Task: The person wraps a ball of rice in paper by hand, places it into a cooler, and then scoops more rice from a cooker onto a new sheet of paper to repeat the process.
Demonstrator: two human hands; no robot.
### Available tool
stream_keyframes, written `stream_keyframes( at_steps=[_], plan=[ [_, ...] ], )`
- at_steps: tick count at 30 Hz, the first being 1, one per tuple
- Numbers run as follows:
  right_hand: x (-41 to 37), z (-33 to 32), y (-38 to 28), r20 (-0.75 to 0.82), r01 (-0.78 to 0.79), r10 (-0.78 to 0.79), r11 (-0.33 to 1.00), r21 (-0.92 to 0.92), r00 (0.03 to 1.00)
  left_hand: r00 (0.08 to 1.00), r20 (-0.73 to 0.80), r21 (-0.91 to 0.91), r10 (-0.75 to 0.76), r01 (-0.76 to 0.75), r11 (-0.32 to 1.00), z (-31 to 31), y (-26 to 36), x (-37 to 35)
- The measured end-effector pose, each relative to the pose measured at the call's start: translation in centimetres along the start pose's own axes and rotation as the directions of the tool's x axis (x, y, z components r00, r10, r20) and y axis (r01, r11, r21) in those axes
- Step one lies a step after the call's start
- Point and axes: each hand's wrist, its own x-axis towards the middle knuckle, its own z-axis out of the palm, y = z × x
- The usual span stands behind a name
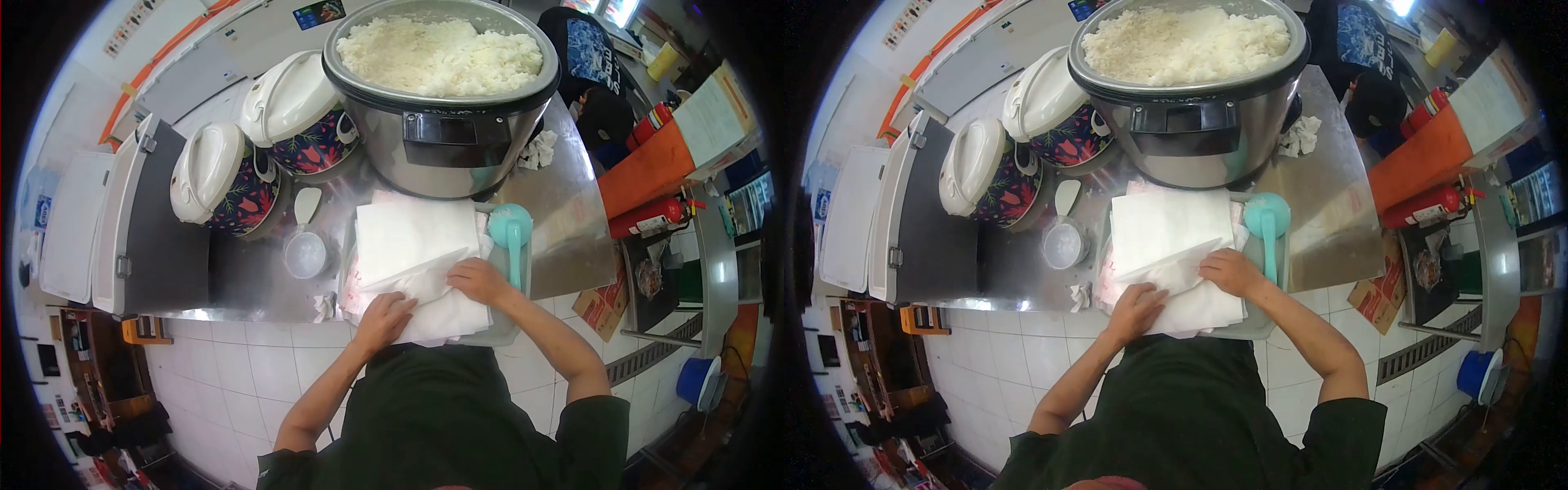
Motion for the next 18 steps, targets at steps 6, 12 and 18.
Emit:
stream_keyframes(
  at_steps=[6,12,18],
  plan=[
    [2.2,-1.4,0.3,0.117,-0.187,0.168,0.965,0.181,0.979,0.991,0.017,-0.024,-0.129,0.130,0.991,-0.4,-2.3,-0.8],
    [5.9,-2.7,-1.3,0.372,-0.540,0.473,0.835,0.099,0.799,0.878,0.256,-0.183,-0.404,0.455,0.872,-1.6,-3.1,1.5],
    [6.5,-2.1,-0.5,0.293,-0.411,0.403,0.911,-0.039,0.867,0.921,-0.184,0.223,-0.344,0.380,0.898,-1.8,-1.5,3.9]
  ],
)
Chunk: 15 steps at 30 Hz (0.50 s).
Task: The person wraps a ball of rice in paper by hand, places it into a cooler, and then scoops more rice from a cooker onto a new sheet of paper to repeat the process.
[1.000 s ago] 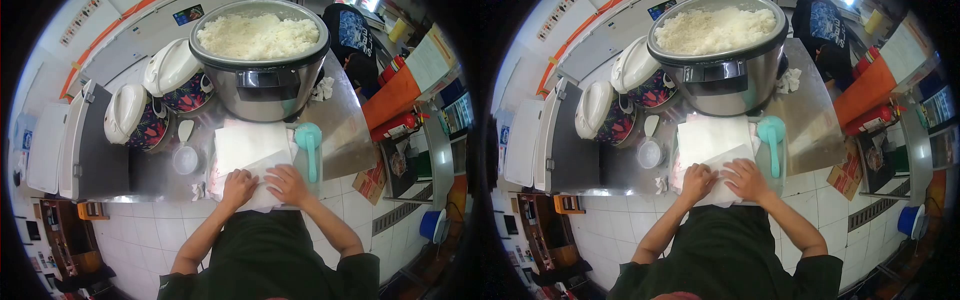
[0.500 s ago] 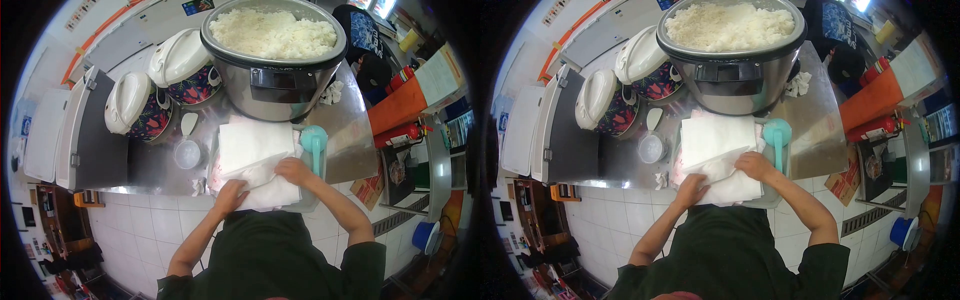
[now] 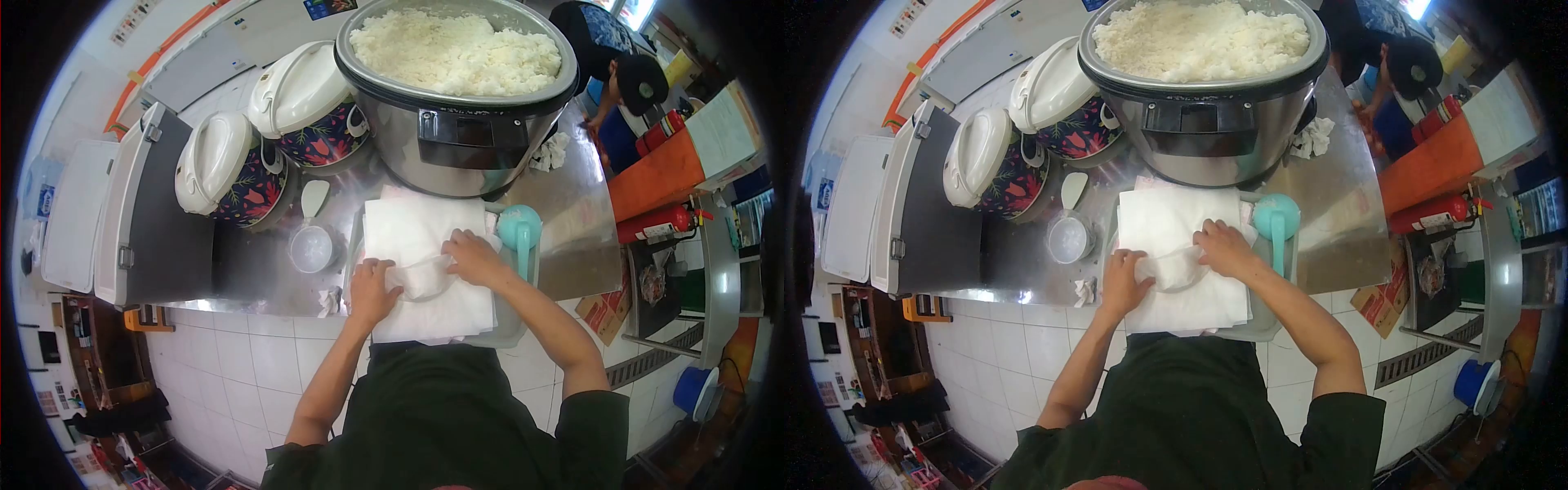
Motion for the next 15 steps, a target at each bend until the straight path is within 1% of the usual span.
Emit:
stream_keyframes(
  at_steps=[1,2,3,4,5,6,7,8,9,10,11,12,13,14,15],
  plan=[
    [0.0,-0.2,0.2,-0.004,0.059,-0.060,0.994,-0.096,0.998,1.000,0.001,0.001,0.003,-0.003,1.000,0.0,-0.2,0.2],
    [-0.2,0.0,0.3,-0.005,0.058,-0.058,0.994,-0.096,0.998,0.997,0.069,-0.003,-0.026,0.026,1.000,0.0,-0.7,0.3],
    [-0.3,0.1,0.5,-0.022,0.092,-0.093,0.995,-0.048,0.995,0.989,0.135,-0.005,-0.056,0.057,0.998,0.2,-1.0,0.3],
    [-0.3,0.1,0.7,-0.041,0.131,-0.131,0.991,-0.004,0.991,0.990,0.129,-0.006,-0.058,0.059,0.998,0.4,-1.2,0.3],
    [-0.5,0.1,0.9,-0.039,0.137,-0.137,0.991,-0.007,0.990,0.970,0.230,-0.041,-0.079,0.091,0.995,0.7,-1.4,0.1],
    [-0.8,0.2,1.0,-0.029,0.141,-0.140,0.989,0.038,0.990,0.939,0.330,-0.071,-0.096,0.126,0.989,0.9,-1.6,-0.1],
    [-1.0,0.4,1.0,-0.019,0.142,-0.141,0.986,0.085,0.990,0.940,0.326,-0.071,-0.099,0.129,0.989,1.1,-1.9,-0.4],
    [-1.1,0.8,1.0,-0.017,0.144,-0.143,0.986,0.085,0.990,0.959,0.282,-0.112,-0.043,0.077,0.991,1.2,-1.9,-0.8],
    [-1.4,1.3,1.0,-0.066,0.186,-0.180,0.978,0.095,0.981,0.972,0.236,-0.152,0.013,0.024,0.988,1.4,-1.9,-1.1],
    [-1.7,1.8,1.1,-0.114,0.226,-0.214,0.968,0.104,0.970,0.971,0.239,-0.154,0.011,0.027,0.988,1.6,-1.9,-1.3],
    [-1.8,2.2,1.2,-0.112,0.226,-0.214,0.969,0.105,0.970,0.982,0.141,-0.148,0.128,-0.107,0.983,1.8,-1.8,-1.4],
    [-1.9,2.6,1.3,-0.161,0.281,-0.266,0.957,0.077,0.950,0.968,0.043,-0.129,0.246,-0.238,0.963,1.9,-1.7,-1.5],
    [-1.9,3.0,1.5,-0.209,0.335,-0.319,0.941,0.046,0.924,0.969,0.043,-0.128,0.243,-0.236,0.963,2.0,-1.5,-1.6],
    [-1.8,3.2,1.6,-0.210,0.338,-0.322,0.940,0.045,0.923,0.950,0.013,-0.068,0.311,-0.310,0.948,2.3,-1.5,-1.7],
    [-1.9,3.4,1.7,-0.228,0.377,-0.365,0.926,0.010,0.903,0.926,-0.011,-0.007,0.378,-0.379,0.926,2.4,-1.6,-1.9]
  ],
)
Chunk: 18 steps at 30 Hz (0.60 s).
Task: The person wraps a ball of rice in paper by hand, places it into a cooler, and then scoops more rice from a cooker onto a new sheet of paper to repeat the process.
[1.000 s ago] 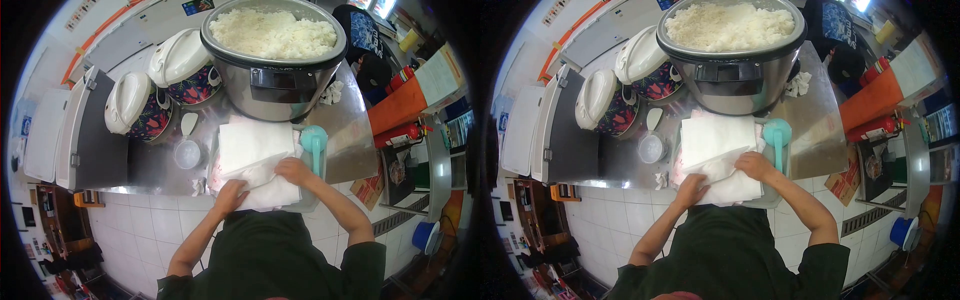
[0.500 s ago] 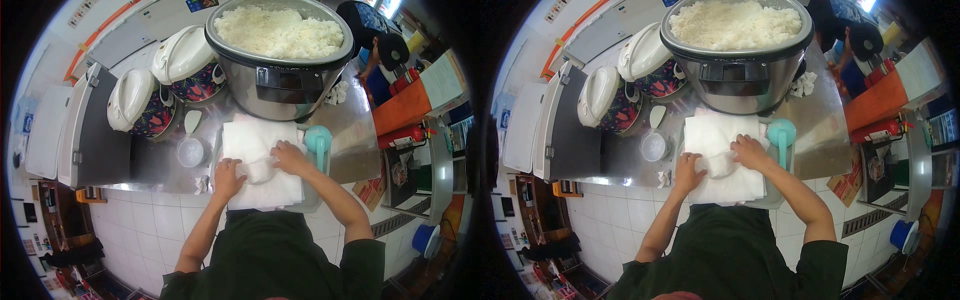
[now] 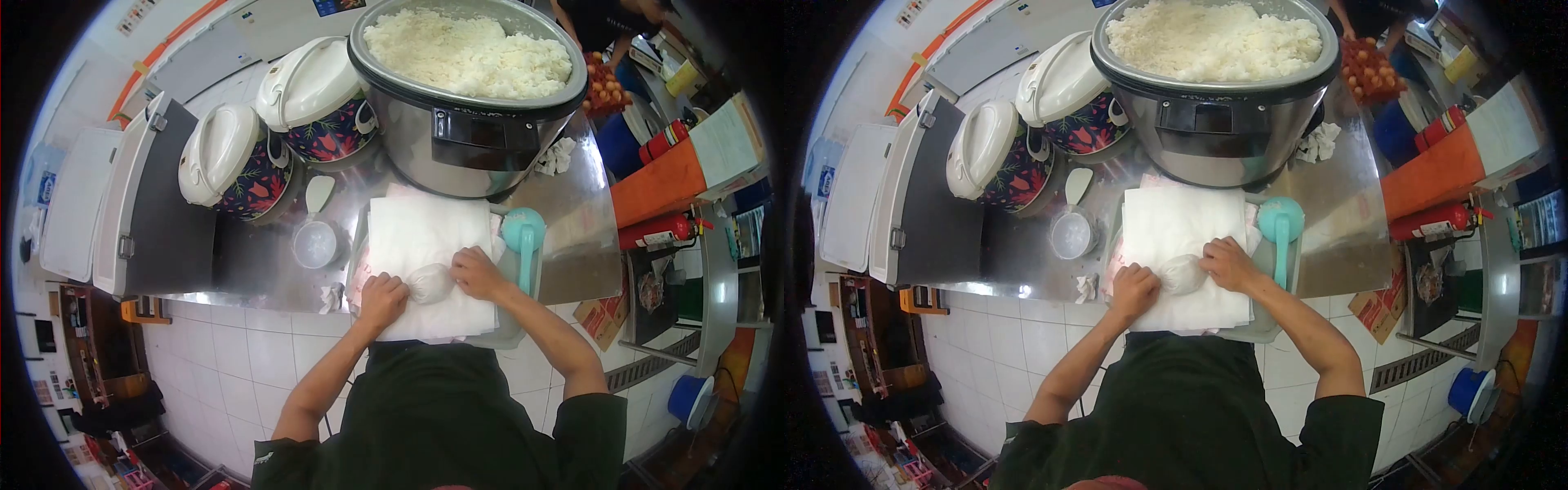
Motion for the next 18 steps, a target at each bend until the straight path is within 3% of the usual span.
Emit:
stream_keyframes(
  at_steps=[4,8,14,16,17,18],
  plan=[
    [-0.5,0.3,0.0,-0.021,0.097,-0.100,0.990,-0.099,0.995,0.997,0.050,0.086,0.057,-0.061,0.994,0.2,-0.1,-0.4],
    [-1.7,-0.5,-0.8,-0.025,0.057,-0.062,0.981,-0.186,0.998,0.990,0.138,0.133,-0.003,-0.016,0.991,-1.3,0.8,-0.7],
    [-2.5,-1.4,-3.1,-0.019,-0.067,0.065,0.936,-0.347,0.998,0.979,0.160,0.110,-0.126,0.109,0.988,-2.5,2.6,-1.2],
    [-1.9,-2.4,-4.0,0.091,-0.176,0.202,0.956,-0.235,0.975,0.981,0.150,0.086,-0.122,0.110,0.990,-2.4,2.2,-1.1],
    [-1.6,-2.4,-4.0,0.071,-0.192,0.217,0.945,-0.264,0.974,0.968,0.189,0.019,-0.167,0.167,0.986,-2.0,1.1,-1.2],
    [-1.2,-2.3,-3.5,0.133,-0.297,0.320,0.939,-0.172,0.938,0.953,0.231,-0.053,-0.197,0.215,0.975,-1.6,0.3,-0.7]
  ],
)
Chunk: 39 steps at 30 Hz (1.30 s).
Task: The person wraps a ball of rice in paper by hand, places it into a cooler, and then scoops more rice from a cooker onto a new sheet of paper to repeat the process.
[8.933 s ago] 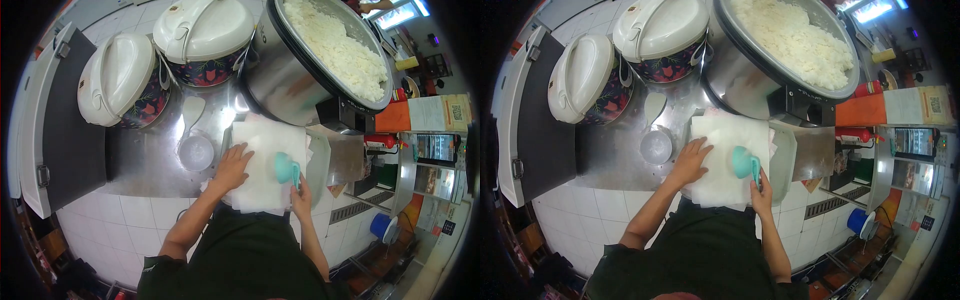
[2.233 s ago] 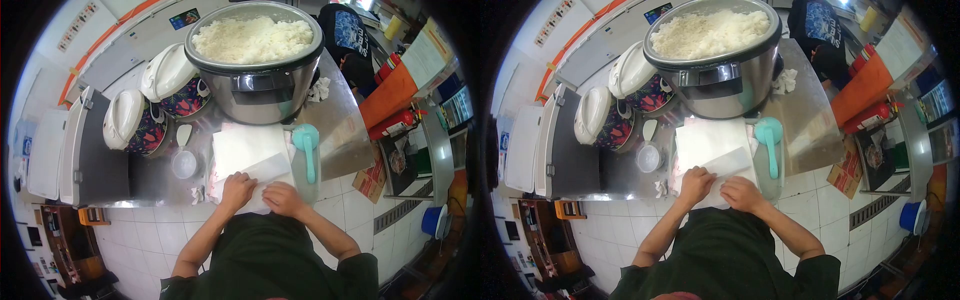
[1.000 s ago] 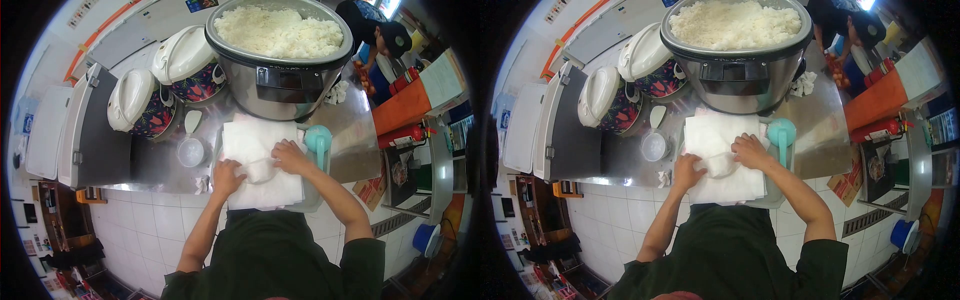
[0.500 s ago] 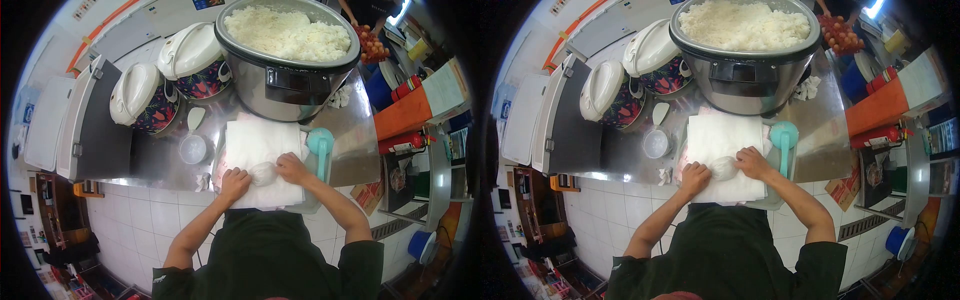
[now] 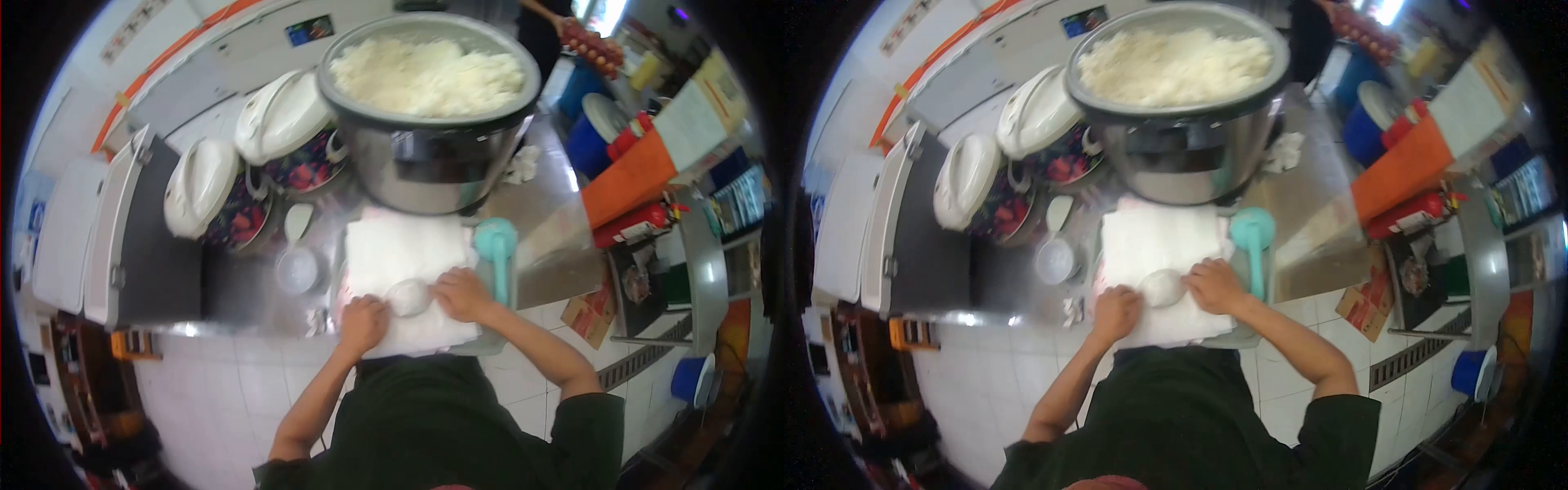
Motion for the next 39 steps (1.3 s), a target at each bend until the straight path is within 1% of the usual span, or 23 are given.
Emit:
stream_keyframes(
  at_steps=[1,3,4,9,10,11,12,13,14,15,16,17,20,23,27,29,31,32,34,35,36,38,39],
  plan=[
    [0.5,0.2,0.4,0.082,-0.102,0.094,0.990,0.101,0.992,0.991,0.068,-0.007,-0.114,0.115,0.993,0.0,-0.2,0.9],
    [1.0,1.9,0.4,-0.101,-0.153,0.166,0.980,0.129,0.981,0.935,0.170,-0.010,-0.310,0.316,0.949,-0.2,0.6,2.5],
    [1.2,1.9,0.1,-0.075,-0.166,0.174,0.980,0.106,0.982,0.896,0.200,-0.008,-0.397,0.407,0.914,-0.5,1.1,3.0],
    [1.0,2.2,-0.7,-0.208,-0.113,0.138,0.985,0.127,0.968,0.978,0.161,-0.156,-0.134,0.160,0.975,0.4,-0.9,2.9],
    [1.0,2.4,-0.6,-0.124,-0.142,0.172,0.966,0.218,0.977,0.990,0.130,-0.204,-0.049,0.075,0.976,0.4,-1.2,2.6],
    [1.0,2.3,-0.6,-0.032,-0.175,0.195,0.934,0.310,0.980,0.975,0.184,-0.615,-0.126,0.214,0.759,1.3,-1.7,2.0],
    [1.1,2.1,-0.1,-0.035,-0.174,0.194,0.934,0.312,0.980,0.975,0.184,-0.612,-0.124,0.213,0.761,2.0,-2.6,1.8],
    [1.0,2.2,0.4,0.024,-0.176,0.187,0.870,0.461,0.982,0.962,0.241,-0.756,-0.125,0.267,0.598,1.4,-2.3,1.5],
    [0.9,2.4,0.4,0.092,-0.181,0.158,0.778,0.602,0.983,0.947,0.294,-0.858,-0.131,0.322,0.401,0.6,-2.1,0.8],
    [1.1,3.7,1.0,0.022,-0.041,0.048,0.435,0.899,0.999,0.892,0.380,-0.790,-0.243,0.450,0.417,0.1,-2.2,0.7],
    [1.2,2.4,0.0,0.124,-0.139,0.091,0.172,0.975,0.988,0.900,0.385,-0.889,-0.206,0.422,0.177,0.1,-2.4,0.4],
    [1.1,0.3,-1.6,0.161,-0.171,0.130,0.071,0.983,0.978,0.914,0.365,-0.931,-0.178,0.358,-0.074,0.3,-2.6,0.1],
    [2.3,0.4,-4.4,-0.054,0.027,-0.035,-0.535,0.845,0.998,0.948,0.232,-0.922,-0.217,0.143,-0.359,-1.8,1.8,1.4],
    [3.6,-0.6,-7.7,-0.144,0.089,-0.025,-0.681,0.727,0.989,0.926,0.215,-0.883,-0.309,0.049,-0.467,-2.0,3.1,2.0],
    [4.4,-2.1,-10.9,-0.059,0.075,0.049,-0.767,0.637,0.997,0.886,0.193,-0.841,-0.422,-0.073,-0.536,-4.4,5.3,2.4],
    [4.8,-2.1,-11.6,-0.046,0.138,0.149,-0.695,0.706,0.988,0.856,0.155,-0.847,-0.493,-0.141,-0.512,-4.9,5.1,1.9],
    [5.2,-1.7,-11.4,-0.087,0.171,0.161,-0.629,0.759,0.983,0.820,-0.186,-0.968,-0.541,-0.248,-0.043,-5.6,4.3,1.5],
    [5.4,-1.6,-11.4,-0.135,0.216,0.184,-0.551,0.806,0.973,0.811,-0.195,-0.966,-0.551,-0.256,-0.034,-6.6,3.7,1.0],
    [5.8,-1.5,-11.8,-0.094,0.208,0.246,-0.495,0.844,0.965,0.879,-0.322,-0.817,-0.352,-0.070,0.572,-9.7,2.1,-0.7],
    [6.0,-1.5,-11.6,-0.115,0.194,0.207,-0.414,0.890,0.971,0.888,-0.060,-0.917,-0.457,0.131,0.376,-11.2,1.7,-1.4],
    [6.5,-1.8,-12.0,-0.132,0.180,0.163,-0.326,0.928,0.978,0.877,-0.075,-0.920,-0.474,0.122,0.373,-12.3,1.8,-1.7],
    [7.5,-2.4,-14.2,-0.132,0.168,0.159,-0.243,0.955,0.978,0.893,0.131,-0.943,-0.431,-0.022,-0.331,-14.5,2.3,-2.5],
    [8.0,-2.7,-15.5,-0.158,0.173,0.111,-0.136,0.976,0.981,0.859,0.064,-0.967,-0.509,-0.072,-0.243,-14.8,3.1,-3.0]
  ],
)
